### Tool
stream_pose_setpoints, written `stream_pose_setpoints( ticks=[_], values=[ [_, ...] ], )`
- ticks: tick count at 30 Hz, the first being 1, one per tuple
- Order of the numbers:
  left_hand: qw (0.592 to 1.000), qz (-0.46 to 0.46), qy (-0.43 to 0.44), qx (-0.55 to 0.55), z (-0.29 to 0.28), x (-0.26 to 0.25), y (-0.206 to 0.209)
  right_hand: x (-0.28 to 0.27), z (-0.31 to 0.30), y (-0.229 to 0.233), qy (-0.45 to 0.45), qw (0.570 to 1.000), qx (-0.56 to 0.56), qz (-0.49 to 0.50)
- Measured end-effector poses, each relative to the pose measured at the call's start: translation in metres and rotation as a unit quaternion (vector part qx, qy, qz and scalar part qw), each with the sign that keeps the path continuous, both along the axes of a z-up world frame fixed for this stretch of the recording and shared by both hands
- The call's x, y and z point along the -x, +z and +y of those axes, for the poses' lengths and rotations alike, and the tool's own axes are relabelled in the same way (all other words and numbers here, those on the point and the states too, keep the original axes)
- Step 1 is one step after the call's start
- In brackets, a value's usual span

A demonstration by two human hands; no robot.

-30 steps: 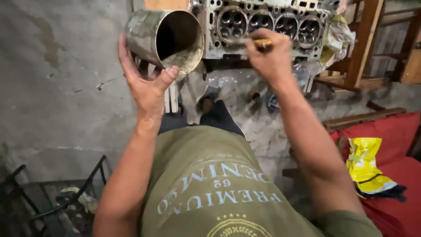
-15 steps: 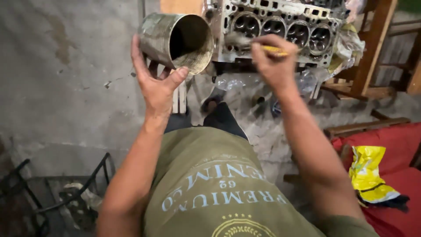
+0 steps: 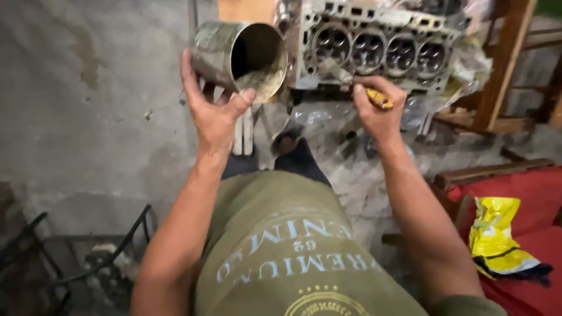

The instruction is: Cleaning an engine cylinder head by applying liquid with a brush

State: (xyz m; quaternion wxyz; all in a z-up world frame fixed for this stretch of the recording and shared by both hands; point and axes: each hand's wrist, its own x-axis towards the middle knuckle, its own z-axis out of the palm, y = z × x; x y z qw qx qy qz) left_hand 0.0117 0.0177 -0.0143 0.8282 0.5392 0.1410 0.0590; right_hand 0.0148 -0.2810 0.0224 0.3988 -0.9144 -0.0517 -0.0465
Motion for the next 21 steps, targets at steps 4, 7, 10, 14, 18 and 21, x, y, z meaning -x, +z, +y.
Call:
stream_pose_setpoints(
  ticks=[4, 7, 10, 14, 18, 21],
  values=[
    [0.999, -0.004, -0.02, -0.026, -0.001, -0.003, 0.004, -0.003, 0.011, -0.005, 0.007, 0.997, -0.074, 0.018],
    [0.999, 0.002, -0.015, -0.028, -0.001, -0.006, -0.002, -0.052, 0.0, -0.023, 0.022, 0.992, -0.11, -0.049],
    [0.999, 0.017, -0.022, -0.026, -0.008, 0.006, -0.001, -0.063, -0.028, -0.041, 0.075, 0.988, -0.109, -0.073],
    [0.999, 0.012, -0.004, -0.048, -0.006, -0.002, -0.007, -0.034, -0.013, -0.005, 0.089, 0.985, -0.139, 0.058],
    [0.999, 0.007, 0.013, -0.04, -0.025, 0.006, -0.021, -0.09, -0.048, -0.023, 0.087, 0.984, -0.149, -0.034],
    [0.998, -0.007, 0.034, -0.047, -0.039, 0.004, -0.013, -0.096, -0.053, -0.006, 0.081, 0.989, -0.117, -0.039]
  ],
)
